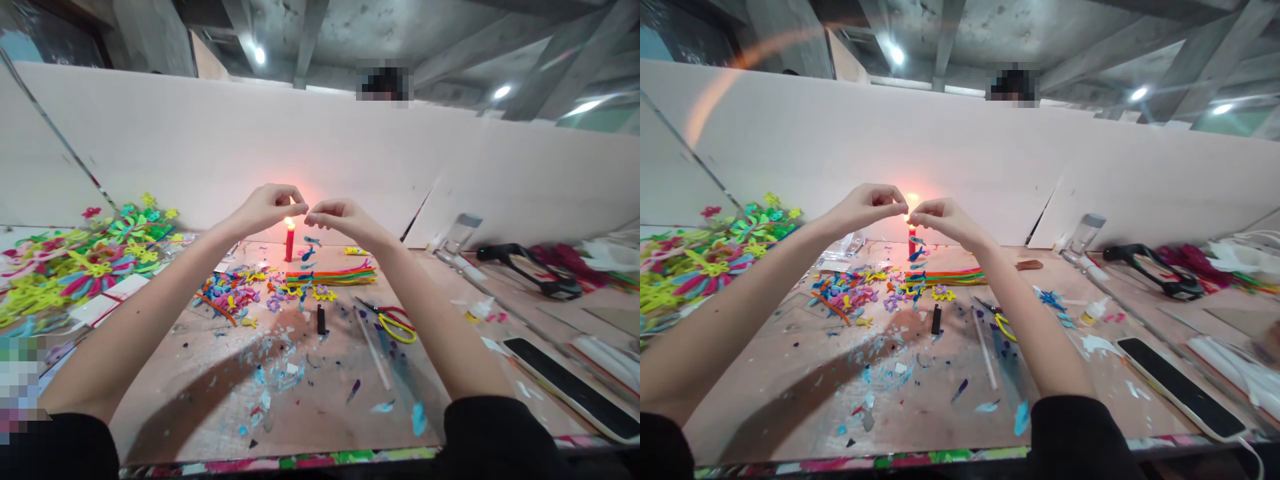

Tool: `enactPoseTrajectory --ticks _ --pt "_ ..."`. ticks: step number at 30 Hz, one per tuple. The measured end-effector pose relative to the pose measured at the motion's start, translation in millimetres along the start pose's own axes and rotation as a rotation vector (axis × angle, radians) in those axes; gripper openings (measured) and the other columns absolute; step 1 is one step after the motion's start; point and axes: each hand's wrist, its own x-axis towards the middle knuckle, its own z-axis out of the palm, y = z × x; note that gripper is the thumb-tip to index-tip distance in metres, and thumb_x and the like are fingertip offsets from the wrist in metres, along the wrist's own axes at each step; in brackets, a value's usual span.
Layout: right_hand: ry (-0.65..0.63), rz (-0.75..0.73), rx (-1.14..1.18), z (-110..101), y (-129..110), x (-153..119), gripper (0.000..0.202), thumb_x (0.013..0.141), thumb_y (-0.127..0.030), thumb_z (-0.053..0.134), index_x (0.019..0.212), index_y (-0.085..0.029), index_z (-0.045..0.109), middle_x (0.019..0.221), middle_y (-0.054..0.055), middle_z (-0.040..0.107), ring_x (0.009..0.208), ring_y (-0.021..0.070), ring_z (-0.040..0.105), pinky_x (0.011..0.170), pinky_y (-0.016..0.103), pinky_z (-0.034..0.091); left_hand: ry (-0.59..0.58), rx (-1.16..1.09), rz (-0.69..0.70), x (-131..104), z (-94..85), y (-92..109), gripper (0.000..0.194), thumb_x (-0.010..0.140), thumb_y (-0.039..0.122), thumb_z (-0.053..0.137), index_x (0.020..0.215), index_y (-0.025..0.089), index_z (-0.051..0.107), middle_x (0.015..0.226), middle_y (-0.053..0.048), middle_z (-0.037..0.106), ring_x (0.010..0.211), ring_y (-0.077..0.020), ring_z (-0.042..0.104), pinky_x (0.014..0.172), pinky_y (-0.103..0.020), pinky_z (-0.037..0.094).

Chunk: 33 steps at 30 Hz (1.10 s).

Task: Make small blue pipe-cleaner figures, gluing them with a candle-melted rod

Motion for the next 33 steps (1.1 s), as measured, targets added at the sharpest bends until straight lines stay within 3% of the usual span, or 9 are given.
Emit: enactPoseTrajectory --ticks 10,18,29,33 --pt "0.069 -0.078 -0.028 9.7 -5.6 -0.7 0.019 0.085 -0.040 0.066 0.086 -0.022 0.074 0.091 0.003 0.071 0.087 0.0154 0.060 0.080 0.033 0.044 0.145 0.085 0.028 -3.1 -5.0 7.1 0.015 0.082 0.032 0.063 0.074 0.020 0.071 0.054 0.004 0.032 0.053 -0.0115 0.031 0.058 -0.032 0.022" --pt "0.155 -0.135 -0.096 19.1 -12.7 0.5 0.013 0.084 -0.031 0.065 0.079 -0.020 0.069 0.083 0.002 0.069 0.081 0.0144 0.060 0.077 0.033 0.045 0.173 0.164 0.049 -1.9 -11.0 13.2 0.014 0.079 0.030 0.064 0.073 0.019 0.069 0.054 0.004 0.036 0.055 -0.0109 0.033 0.060 -0.031 0.024" --pt "0.218 -0.097 -0.065 16.3 -7.3 -8.7 0.025 0.089 -0.042 0.060 0.089 -0.020 0.071 0.088 0.003 0.069 0.081 0.0138 0.060 0.077 0.031 0.045 0.190 0.106 0.014 -1.1 -14.7 18.0 0.014 0.079 0.029 0.065 0.075 0.017 0.071 0.057 0.003 0.033 0.060 -0.0137 0.036 0.065 -0.033 0.029" --pt "0.138 -0.015 0.081 15.5 9.2 -19.0 0.028 0.089 -0.045 0.059 0.101 -0.022 0.070 0.099 0.004 0.071 0.089 0.0148 0.062 0.080 0.031 0.047 0.224 0.049 0.003 1.0 -18.4 19.5 0.015 0.080 0.030 0.065 0.077 0.017 0.071 0.057 0.003 0.030 0.062 -0.0139 0.034 0.065 -0.032 0.030"
